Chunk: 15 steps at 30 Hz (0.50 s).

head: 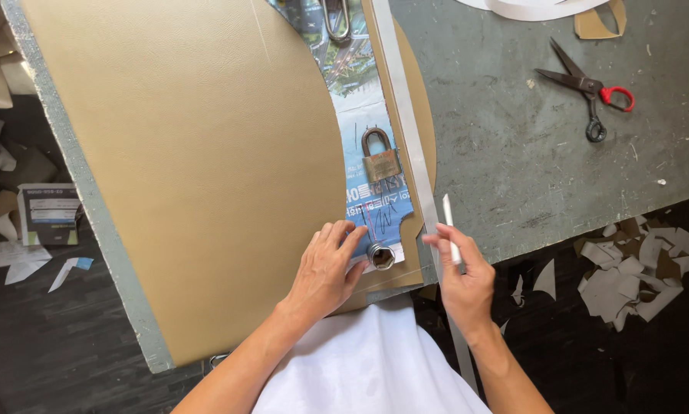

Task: The person uses a ruler and white pencil to mark a curved line on a large sheet of tan material. They then use scissors to cut along the marked line, removing a shaped piece. The person also handles and folds yellow paper pieces on the workbench.

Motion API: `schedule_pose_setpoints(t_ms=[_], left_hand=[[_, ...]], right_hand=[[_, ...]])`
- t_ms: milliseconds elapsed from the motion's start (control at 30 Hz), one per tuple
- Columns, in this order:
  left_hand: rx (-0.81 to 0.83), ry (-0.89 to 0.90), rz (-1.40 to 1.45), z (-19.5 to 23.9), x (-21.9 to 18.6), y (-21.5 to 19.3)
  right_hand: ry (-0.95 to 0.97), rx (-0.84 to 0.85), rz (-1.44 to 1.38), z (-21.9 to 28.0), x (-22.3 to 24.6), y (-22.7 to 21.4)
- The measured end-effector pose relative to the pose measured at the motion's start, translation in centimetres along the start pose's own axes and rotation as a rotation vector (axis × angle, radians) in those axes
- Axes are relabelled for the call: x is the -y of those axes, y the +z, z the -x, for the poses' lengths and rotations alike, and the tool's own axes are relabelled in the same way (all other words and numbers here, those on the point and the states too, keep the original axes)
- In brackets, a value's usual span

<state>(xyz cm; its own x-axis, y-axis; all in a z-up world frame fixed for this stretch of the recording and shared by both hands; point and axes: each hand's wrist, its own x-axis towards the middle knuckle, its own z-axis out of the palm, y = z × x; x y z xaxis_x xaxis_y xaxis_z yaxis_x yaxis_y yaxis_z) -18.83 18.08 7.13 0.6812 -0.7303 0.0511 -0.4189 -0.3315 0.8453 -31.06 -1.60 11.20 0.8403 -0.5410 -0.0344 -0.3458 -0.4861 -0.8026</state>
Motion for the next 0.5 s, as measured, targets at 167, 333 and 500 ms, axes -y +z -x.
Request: schedule_pose_setpoints(t_ms=[167, 333, 500], left_hand=[[0.004, 0.047, -0.060, 0.5, 0.4, 0.6], [-0.004, 0.043, -0.077, 0.6, 0.8, 1.1], [-0.017, 0.042, -0.074, 0.8, 0.8, 1.3]], right_hand=[[-0.043, -0.009, -0.225, 0.7, -1.6, -0.6], [0.017, -0.046, -0.266, 0.8, -1.3, 1.1], [-0.133, 0.010, -0.074, 0.4, -0.3, 3.0]])
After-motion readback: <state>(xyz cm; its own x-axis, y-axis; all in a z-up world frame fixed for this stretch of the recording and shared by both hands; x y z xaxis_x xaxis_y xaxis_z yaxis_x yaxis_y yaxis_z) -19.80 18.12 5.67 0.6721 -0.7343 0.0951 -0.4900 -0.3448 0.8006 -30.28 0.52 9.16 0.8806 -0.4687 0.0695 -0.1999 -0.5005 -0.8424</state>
